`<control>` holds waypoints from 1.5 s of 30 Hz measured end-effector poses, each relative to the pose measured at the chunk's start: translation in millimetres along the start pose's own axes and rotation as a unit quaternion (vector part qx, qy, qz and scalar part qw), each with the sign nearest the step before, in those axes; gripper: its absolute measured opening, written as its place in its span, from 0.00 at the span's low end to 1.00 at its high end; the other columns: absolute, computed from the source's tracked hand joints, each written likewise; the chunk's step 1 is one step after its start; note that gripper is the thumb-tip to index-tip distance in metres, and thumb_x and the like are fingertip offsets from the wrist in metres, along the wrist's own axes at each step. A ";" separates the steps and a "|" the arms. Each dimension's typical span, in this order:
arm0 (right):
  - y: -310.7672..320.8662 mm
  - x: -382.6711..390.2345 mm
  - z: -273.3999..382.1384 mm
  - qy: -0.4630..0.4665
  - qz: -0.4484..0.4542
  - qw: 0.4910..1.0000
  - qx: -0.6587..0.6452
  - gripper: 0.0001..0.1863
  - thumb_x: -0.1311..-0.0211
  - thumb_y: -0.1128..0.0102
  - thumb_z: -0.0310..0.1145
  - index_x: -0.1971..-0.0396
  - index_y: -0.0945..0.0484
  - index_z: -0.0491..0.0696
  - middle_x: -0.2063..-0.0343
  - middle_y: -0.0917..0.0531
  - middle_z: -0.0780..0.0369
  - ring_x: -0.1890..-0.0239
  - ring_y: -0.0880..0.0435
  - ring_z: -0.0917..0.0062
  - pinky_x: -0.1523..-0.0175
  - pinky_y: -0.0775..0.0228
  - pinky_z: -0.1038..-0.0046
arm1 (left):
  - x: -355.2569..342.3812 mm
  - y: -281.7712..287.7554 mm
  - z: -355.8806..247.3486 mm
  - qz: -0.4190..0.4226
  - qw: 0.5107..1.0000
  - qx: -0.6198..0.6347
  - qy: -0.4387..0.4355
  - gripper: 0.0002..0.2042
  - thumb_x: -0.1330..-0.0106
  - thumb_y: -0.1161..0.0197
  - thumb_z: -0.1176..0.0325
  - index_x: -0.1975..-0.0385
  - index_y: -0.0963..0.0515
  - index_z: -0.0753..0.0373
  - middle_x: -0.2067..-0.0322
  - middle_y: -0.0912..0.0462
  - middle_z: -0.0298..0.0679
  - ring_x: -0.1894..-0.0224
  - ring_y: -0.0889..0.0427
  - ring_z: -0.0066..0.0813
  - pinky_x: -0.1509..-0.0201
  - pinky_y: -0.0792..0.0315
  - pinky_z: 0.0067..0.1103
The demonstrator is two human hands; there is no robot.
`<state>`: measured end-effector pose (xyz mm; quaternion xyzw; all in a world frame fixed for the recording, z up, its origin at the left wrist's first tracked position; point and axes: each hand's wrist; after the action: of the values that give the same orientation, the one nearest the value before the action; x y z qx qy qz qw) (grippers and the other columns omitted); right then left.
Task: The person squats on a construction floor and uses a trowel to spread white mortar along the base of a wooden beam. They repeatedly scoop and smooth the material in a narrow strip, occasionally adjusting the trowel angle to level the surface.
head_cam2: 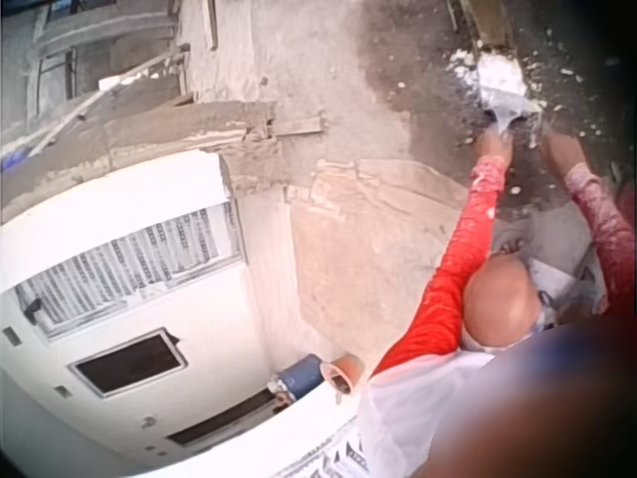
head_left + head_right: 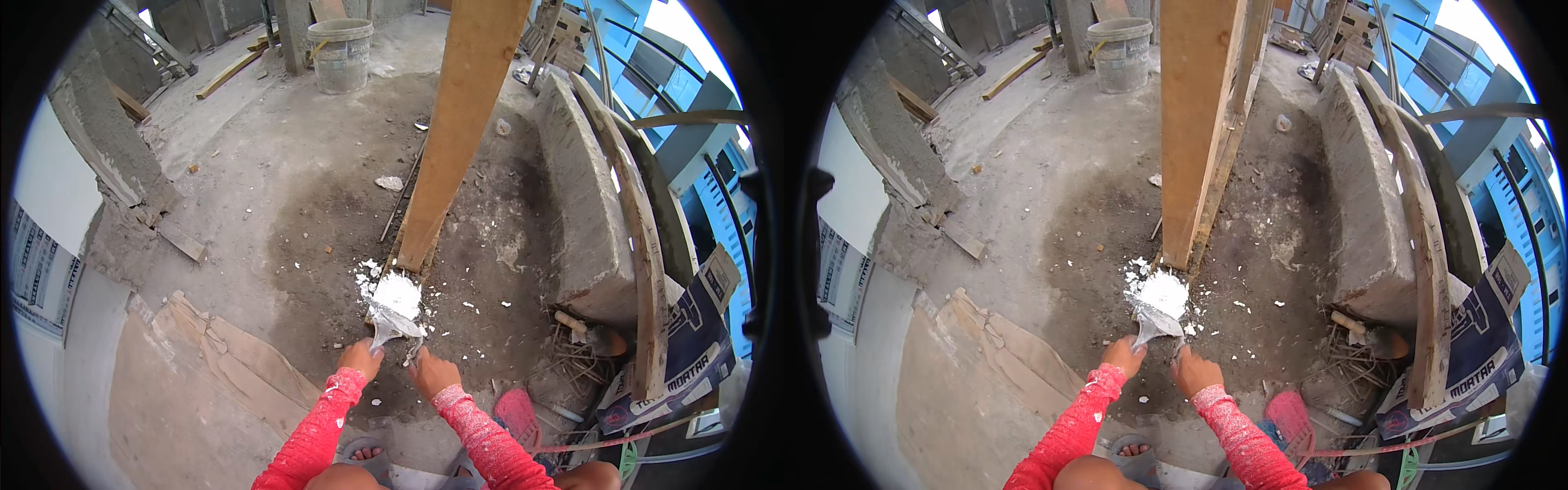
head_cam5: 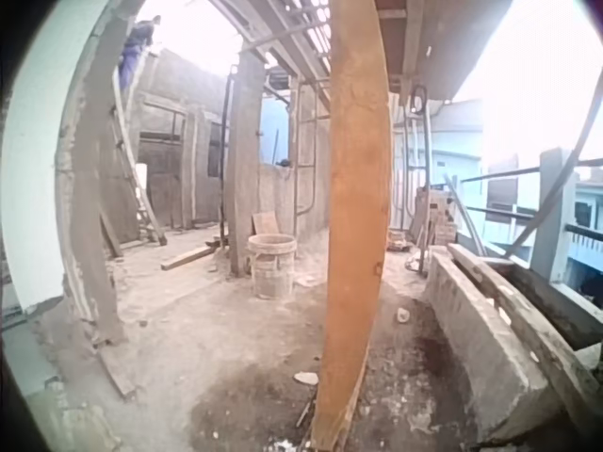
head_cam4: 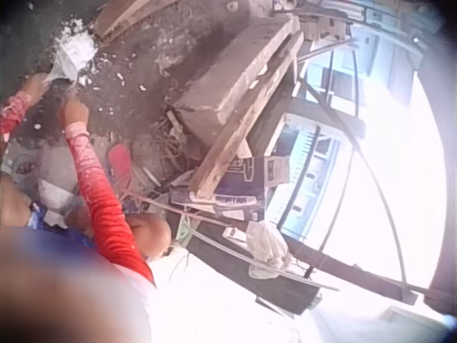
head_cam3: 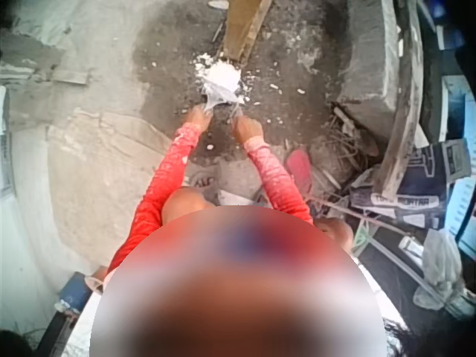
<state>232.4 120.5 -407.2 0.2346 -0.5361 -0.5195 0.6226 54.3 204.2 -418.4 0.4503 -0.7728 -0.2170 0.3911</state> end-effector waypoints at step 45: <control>60.0 35.2 -32.8 0.215 -0.134 0.961 0.111 0.15 0.42 0.40 0.43 0.67 0.31 0.48 0.76 0.21 0.57 0.75 0.16 0.61 0.73 0.23 0.62 | 20.5 22.4 -14.6 -0.097 0.980 0.127 -0.116 0.15 0.37 0.46 0.67 0.54 0.22 0.65 0.67 0.18 0.54 0.62 0.19 0.48 0.57 0.28 0.33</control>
<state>282.0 101.1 -351.7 0.4782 -0.4071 -0.4728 0.6181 48.3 197.9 -385.9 0.5412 -0.7864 -0.2050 0.2159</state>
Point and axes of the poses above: each hand's wrist, its own x-axis away from the middle knuckle, its own y-axis out of the back of the hand, z = x × y
